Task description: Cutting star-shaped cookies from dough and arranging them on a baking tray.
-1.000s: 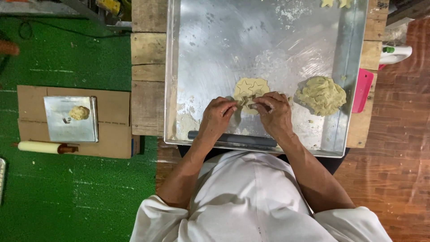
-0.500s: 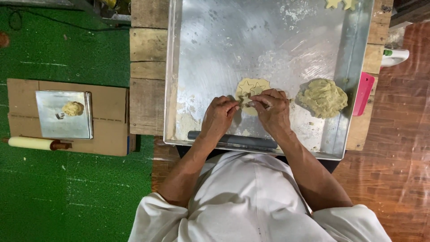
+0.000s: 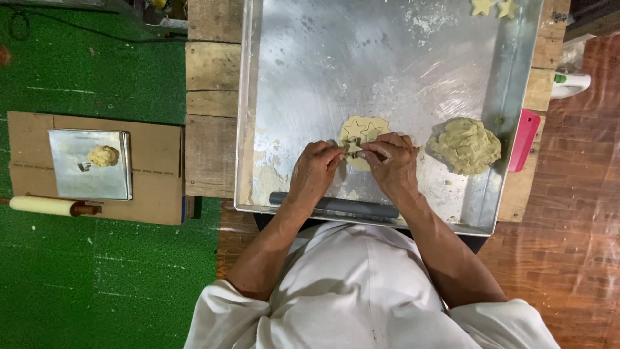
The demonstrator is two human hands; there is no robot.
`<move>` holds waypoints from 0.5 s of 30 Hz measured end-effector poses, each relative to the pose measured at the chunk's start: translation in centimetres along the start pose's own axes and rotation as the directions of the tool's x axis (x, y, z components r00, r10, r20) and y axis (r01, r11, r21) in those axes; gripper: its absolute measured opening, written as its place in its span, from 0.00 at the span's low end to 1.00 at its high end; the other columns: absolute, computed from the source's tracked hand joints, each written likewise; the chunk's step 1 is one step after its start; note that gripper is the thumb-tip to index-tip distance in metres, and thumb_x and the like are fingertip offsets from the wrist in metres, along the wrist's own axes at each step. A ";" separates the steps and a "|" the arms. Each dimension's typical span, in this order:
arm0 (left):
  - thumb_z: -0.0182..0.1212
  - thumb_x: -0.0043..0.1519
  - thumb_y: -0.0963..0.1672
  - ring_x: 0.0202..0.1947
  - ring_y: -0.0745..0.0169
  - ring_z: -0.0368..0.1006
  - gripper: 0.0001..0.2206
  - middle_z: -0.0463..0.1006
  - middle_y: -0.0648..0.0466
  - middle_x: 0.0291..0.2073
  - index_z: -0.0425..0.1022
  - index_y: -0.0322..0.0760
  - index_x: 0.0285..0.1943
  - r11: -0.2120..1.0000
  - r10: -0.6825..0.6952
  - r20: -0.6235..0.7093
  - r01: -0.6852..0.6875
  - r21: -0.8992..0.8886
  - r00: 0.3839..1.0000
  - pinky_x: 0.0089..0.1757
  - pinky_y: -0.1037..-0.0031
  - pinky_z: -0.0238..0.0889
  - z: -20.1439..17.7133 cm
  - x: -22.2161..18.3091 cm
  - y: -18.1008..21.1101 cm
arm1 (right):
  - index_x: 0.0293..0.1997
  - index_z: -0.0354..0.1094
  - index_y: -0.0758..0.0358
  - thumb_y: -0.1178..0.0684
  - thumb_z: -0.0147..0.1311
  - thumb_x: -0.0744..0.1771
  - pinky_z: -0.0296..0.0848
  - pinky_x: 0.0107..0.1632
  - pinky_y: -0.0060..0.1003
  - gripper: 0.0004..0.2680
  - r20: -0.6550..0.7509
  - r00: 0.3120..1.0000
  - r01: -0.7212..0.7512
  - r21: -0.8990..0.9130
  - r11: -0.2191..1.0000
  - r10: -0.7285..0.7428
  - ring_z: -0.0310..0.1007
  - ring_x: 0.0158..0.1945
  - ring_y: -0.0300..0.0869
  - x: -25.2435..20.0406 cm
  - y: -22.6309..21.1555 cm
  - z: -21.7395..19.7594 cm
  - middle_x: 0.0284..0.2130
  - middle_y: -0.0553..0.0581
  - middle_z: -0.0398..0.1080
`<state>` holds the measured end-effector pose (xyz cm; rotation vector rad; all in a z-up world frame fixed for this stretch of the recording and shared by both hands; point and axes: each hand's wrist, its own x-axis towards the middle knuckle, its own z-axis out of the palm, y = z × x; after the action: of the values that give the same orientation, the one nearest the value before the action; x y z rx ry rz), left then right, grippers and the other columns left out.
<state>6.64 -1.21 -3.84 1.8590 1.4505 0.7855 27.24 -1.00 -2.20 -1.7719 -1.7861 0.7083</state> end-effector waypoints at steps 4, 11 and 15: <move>0.61 0.67 0.44 0.37 0.47 0.75 0.06 0.78 0.50 0.34 0.82 0.39 0.45 1.000 0.006 -0.012 -0.006 0.011 1.000 0.33 0.62 0.70 -0.2 0.1 0.4 | 0.40 0.82 0.47 0.53 0.67 0.66 0.69 0.52 0.53 0.03 -0.012 1.000 0.026 0.009 1.000 -0.026 0.73 0.47 0.52 0.0 0.3 0.2 0.37 0.52 0.74; 0.61 0.68 0.44 0.36 0.48 0.75 0.06 0.78 0.50 0.33 0.82 0.39 0.45 1.000 0.010 -0.033 -0.010 -0.004 0.999 0.33 0.64 0.70 -0.2 0.0 0.3 | 0.39 0.81 0.46 0.53 0.67 0.66 0.69 0.51 0.54 0.02 -0.009 1.000 0.027 0.023 0.999 -0.027 0.73 0.47 0.54 0.2 -1.3 -0.7 0.36 0.52 0.74; 0.61 0.67 0.43 0.37 0.46 0.75 0.05 0.78 0.48 0.33 0.82 0.39 0.46 1.000 -0.008 -0.019 0.008 -0.020 1.000 0.33 0.62 0.70 -0.1 0.1 0.2 | 0.38 0.81 0.47 0.55 0.67 0.66 0.71 0.49 0.54 0.03 -0.003 0.999 0.036 0.016 0.999 -0.036 0.74 0.45 0.56 0.4 -1.7 -0.9 0.35 0.54 0.74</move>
<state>6.71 -1.13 -3.59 1.8338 1.4560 0.8137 26.64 -0.65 -0.42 -1.7248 -1.8011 0.7035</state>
